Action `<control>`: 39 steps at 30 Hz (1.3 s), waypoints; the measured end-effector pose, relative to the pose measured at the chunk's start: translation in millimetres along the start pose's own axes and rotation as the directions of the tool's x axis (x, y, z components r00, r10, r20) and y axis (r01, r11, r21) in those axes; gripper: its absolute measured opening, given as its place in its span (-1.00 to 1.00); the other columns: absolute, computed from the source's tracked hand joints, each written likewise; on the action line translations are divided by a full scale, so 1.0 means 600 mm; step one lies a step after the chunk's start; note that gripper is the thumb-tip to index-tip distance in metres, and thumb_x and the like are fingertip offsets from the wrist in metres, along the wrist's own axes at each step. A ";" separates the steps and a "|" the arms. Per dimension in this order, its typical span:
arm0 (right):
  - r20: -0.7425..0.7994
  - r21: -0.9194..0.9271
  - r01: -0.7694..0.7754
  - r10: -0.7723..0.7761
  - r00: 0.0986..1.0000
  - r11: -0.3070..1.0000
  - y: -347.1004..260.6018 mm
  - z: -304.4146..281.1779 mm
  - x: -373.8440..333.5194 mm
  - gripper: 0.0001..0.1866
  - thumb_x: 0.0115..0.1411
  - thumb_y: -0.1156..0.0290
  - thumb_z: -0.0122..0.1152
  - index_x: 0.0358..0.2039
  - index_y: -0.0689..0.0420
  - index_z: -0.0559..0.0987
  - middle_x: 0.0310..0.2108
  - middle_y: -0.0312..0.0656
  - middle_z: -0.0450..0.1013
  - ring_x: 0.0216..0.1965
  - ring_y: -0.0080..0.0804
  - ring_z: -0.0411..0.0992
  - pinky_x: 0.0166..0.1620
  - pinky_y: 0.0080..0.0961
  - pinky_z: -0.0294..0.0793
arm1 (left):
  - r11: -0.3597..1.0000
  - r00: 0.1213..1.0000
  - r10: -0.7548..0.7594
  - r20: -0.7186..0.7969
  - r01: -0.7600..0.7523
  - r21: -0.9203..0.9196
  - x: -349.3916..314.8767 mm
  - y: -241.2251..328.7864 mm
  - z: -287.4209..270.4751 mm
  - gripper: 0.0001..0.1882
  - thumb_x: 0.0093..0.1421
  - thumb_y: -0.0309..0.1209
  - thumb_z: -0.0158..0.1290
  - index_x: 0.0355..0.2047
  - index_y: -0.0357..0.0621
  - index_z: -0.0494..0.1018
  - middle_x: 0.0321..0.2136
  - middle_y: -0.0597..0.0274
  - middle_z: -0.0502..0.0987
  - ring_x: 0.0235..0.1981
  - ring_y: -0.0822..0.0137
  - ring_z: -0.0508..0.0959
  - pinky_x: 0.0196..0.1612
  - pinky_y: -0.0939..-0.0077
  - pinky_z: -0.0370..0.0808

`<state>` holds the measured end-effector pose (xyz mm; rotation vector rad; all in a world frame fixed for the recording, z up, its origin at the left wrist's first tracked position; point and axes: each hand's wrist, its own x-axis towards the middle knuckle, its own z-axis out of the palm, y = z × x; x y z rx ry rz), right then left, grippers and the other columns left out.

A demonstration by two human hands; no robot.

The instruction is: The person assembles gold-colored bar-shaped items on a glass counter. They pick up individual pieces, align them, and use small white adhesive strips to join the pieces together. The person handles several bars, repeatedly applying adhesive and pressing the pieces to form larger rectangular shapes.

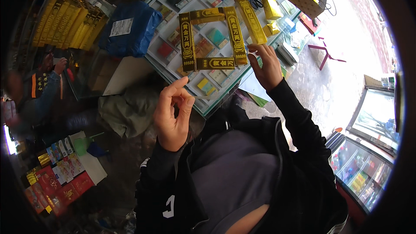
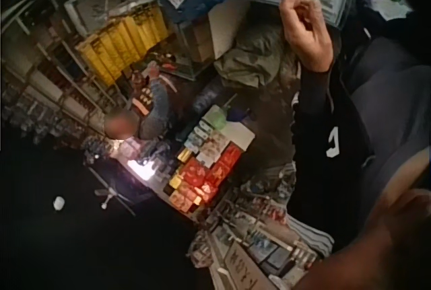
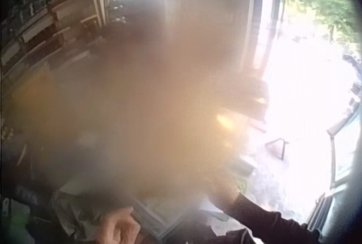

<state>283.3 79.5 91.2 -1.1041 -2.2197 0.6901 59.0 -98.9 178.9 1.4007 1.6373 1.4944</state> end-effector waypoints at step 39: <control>-0.158 0.211 -0.185 0.220 0.963 0.960 0.059 0.121 -0.056 -0.34 0.21 0.64 0.04 0.30 0.03 0.13 0.05 -0.12 0.47 0.00 -0.12 0.49 0.03 -0.29 0.50 | 0.703 0.784 0.093 0.614 -0.488 0.517 0.134 -0.301 0.164 -0.40 0.24 -0.09 0.07 0.17 -0.18 0.32 -0.01 0.01 0.47 0.00 -0.04 0.42 0.08 0.11 0.30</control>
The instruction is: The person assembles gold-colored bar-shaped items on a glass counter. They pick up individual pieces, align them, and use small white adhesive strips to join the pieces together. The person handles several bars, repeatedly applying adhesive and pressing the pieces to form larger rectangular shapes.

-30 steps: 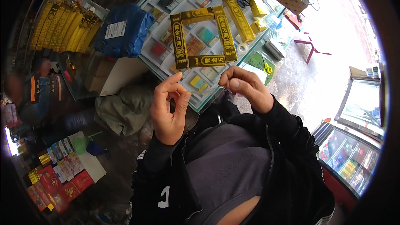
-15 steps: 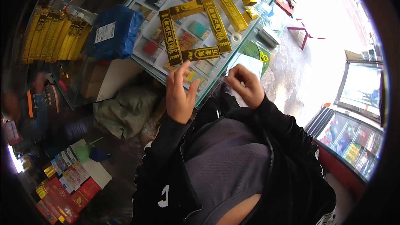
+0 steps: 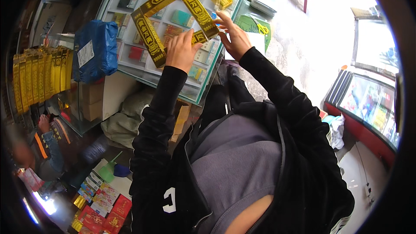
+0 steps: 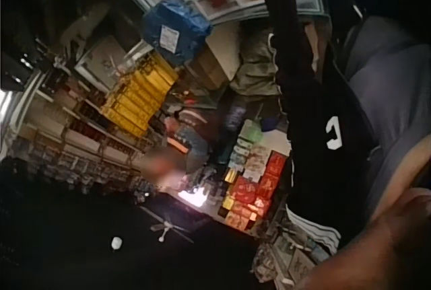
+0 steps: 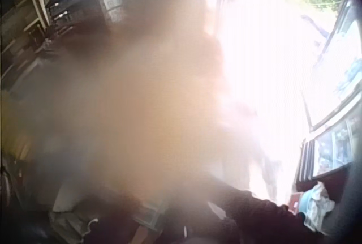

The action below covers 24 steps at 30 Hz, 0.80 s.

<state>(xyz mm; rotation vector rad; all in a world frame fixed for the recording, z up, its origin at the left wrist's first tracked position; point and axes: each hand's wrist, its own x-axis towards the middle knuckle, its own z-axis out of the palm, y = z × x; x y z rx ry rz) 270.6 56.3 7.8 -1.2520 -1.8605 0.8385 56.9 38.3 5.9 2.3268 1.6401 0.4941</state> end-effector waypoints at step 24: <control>-0.039 -0.104 0.099 -0.103 0.994 0.990 0.049 0.041 -0.010 -0.38 0.28 0.50 0.07 0.32 0.06 0.12 0.09 0.01 0.43 -0.09 0.06 0.51 -0.06 -0.27 0.53 | 0.973 0.972 0.223 0.072 -0.218 -0.074 0.030 -0.033 -0.013 -0.46 0.32 -0.20 -0.01 0.27 -0.04 0.26 0.07 0.05 0.42 0.06 0.04 0.40 0.14 0.19 0.29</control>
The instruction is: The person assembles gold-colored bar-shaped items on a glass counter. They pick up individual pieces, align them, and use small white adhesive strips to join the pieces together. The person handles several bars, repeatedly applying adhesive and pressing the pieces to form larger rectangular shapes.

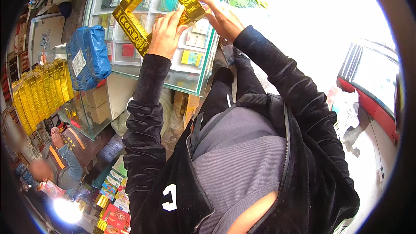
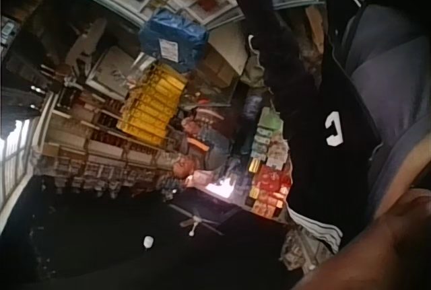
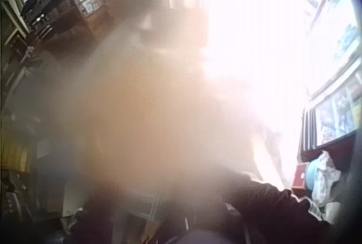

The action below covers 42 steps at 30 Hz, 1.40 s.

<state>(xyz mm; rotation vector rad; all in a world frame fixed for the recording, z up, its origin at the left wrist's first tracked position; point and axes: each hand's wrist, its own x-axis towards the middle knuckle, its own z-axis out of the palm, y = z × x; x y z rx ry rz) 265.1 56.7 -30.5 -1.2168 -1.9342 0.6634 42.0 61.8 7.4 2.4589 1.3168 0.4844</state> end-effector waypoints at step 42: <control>-0.053 0.077 -0.061 0.066 0.996 0.995 0.050 0.056 0.064 -0.21 0.20 0.41 0.26 0.35 0.06 0.03 0.05 -0.02 0.44 0.01 -0.05 0.46 0.09 -0.32 0.43 | 0.966 0.996 -0.083 0.018 0.085 -0.242 0.018 0.016 -0.010 -0.36 0.12 -0.32 0.22 0.24 0.26 0.34 -0.06 0.06 0.52 -0.03 0.04 0.51 0.06 0.23 0.45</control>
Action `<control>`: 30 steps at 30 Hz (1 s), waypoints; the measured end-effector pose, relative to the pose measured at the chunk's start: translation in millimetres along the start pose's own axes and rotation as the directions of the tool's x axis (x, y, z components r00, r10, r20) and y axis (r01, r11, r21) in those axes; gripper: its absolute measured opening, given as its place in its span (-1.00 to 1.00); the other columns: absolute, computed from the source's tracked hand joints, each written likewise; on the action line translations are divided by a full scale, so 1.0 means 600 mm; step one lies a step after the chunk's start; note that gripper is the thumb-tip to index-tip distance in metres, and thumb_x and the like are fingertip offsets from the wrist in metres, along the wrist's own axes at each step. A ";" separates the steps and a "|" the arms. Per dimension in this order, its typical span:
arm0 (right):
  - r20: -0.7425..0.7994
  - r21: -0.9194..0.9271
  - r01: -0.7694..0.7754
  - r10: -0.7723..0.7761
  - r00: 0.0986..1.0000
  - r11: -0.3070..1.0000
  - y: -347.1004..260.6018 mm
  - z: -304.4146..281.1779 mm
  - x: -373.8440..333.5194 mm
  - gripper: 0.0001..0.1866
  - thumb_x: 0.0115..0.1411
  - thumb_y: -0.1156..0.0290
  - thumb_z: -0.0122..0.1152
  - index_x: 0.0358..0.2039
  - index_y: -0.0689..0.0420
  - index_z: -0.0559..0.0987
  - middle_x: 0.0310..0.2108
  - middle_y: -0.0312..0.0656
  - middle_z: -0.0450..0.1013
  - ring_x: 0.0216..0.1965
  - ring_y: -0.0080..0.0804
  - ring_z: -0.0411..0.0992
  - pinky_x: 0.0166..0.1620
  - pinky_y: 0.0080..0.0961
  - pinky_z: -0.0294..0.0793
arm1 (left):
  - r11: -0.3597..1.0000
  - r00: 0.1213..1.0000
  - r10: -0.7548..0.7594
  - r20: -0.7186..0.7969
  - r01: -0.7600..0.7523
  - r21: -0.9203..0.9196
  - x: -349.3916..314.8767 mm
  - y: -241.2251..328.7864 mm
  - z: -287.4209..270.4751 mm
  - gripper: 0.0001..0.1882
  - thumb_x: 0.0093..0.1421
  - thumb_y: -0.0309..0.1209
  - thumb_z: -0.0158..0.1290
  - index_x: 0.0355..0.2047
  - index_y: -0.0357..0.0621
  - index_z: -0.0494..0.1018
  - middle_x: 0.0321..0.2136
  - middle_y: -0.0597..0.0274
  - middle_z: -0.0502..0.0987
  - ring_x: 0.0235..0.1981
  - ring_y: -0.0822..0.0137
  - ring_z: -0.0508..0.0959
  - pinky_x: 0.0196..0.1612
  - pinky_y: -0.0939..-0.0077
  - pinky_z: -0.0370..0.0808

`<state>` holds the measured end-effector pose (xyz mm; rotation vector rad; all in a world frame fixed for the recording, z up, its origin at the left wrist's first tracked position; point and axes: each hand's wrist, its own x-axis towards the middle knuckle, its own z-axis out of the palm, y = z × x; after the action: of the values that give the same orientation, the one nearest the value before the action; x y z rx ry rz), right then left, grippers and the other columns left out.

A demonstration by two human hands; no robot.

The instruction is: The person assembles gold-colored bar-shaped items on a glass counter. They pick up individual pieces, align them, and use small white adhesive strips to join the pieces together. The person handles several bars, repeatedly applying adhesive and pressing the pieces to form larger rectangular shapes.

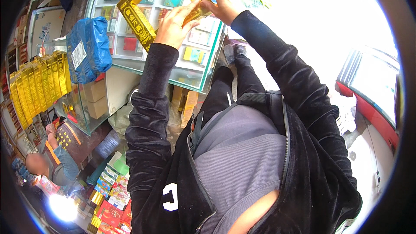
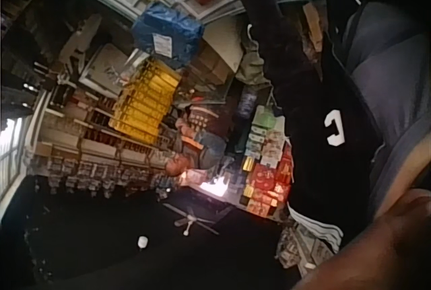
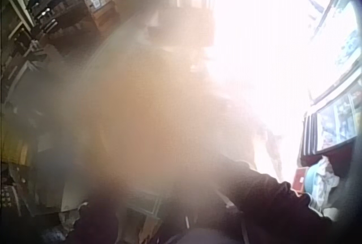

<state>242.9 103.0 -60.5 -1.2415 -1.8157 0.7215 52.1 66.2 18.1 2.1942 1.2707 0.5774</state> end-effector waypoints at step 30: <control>-0.012 -0.020 0.012 -0.012 1.000 1.000 -0.007 0.001 0.002 -0.22 0.24 0.36 0.21 0.36 0.00 0.01 0.05 0.06 0.43 -0.02 -0.03 0.49 0.06 -0.31 0.47 | 0.993 0.997 0.006 -0.083 0.004 0.120 -0.004 0.000 0.017 -0.41 0.08 -0.33 0.24 0.17 0.22 0.41 -0.09 0.14 0.53 -0.09 0.07 0.53 0.05 0.21 0.45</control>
<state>240.1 102.8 -57.3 -1.2442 -1.8233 0.6891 57.1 61.6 10.1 2.2899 1.3796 0.6134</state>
